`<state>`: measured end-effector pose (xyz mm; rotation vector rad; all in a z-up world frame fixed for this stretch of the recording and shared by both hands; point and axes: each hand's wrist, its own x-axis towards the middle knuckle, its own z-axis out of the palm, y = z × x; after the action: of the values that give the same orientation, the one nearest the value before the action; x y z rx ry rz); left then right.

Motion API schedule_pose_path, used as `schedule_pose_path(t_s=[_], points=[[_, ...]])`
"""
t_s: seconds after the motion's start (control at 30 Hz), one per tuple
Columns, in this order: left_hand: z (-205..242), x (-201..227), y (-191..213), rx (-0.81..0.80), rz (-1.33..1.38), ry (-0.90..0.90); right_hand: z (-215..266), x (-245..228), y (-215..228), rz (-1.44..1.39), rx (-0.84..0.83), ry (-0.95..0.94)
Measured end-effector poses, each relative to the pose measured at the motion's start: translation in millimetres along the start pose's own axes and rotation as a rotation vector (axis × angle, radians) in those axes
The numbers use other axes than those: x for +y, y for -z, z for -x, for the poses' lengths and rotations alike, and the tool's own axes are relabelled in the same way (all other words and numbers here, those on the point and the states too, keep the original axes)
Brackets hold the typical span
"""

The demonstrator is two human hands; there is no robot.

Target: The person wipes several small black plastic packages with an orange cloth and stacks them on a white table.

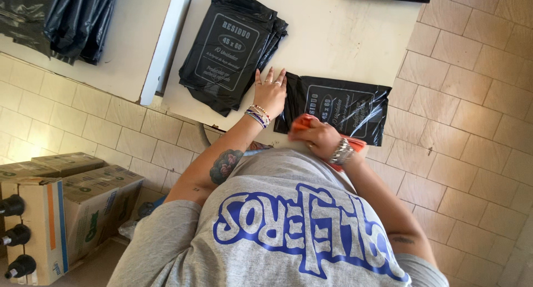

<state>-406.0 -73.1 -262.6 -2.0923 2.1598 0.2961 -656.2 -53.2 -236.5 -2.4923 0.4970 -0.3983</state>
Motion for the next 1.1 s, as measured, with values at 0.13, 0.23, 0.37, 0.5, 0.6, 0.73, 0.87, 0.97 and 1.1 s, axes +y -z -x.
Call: schedule_pose_path(t_s=[0.13,0.23,0.37,0.5,0.6,0.73,0.87,0.97,1.1], points=[[22,8,32,-0.042,0.066,0.027,-4,-14,46,-0.148,-0.110,-0.126],[35,21,55,-0.079,0.189,-0.088,-9,2,34,-0.024,0.341,-0.216],[33,34,52,-0.153,0.192,-0.241,-55,-43,46,0.279,0.176,-0.346],[33,36,61,-0.237,0.105,-0.210,-56,-19,-8,0.791,0.284,-0.385],[36,39,73,-0.247,0.069,-0.217,-52,-3,-12,0.824,0.362,-0.382],[30,34,57,-0.290,0.137,-0.227,-37,15,-1,0.965,0.391,-0.474],[30,37,64,-0.326,0.145,-0.208,-17,27,17,1.030,0.322,-0.662],[29,37,64,-0.336,0.142,-0.202,-3,41,25,1.121,0.344,-0.734],[27,35,57,-0.336,0.131,-0.208,5,24,75,1.045,0.205,-1.034]])
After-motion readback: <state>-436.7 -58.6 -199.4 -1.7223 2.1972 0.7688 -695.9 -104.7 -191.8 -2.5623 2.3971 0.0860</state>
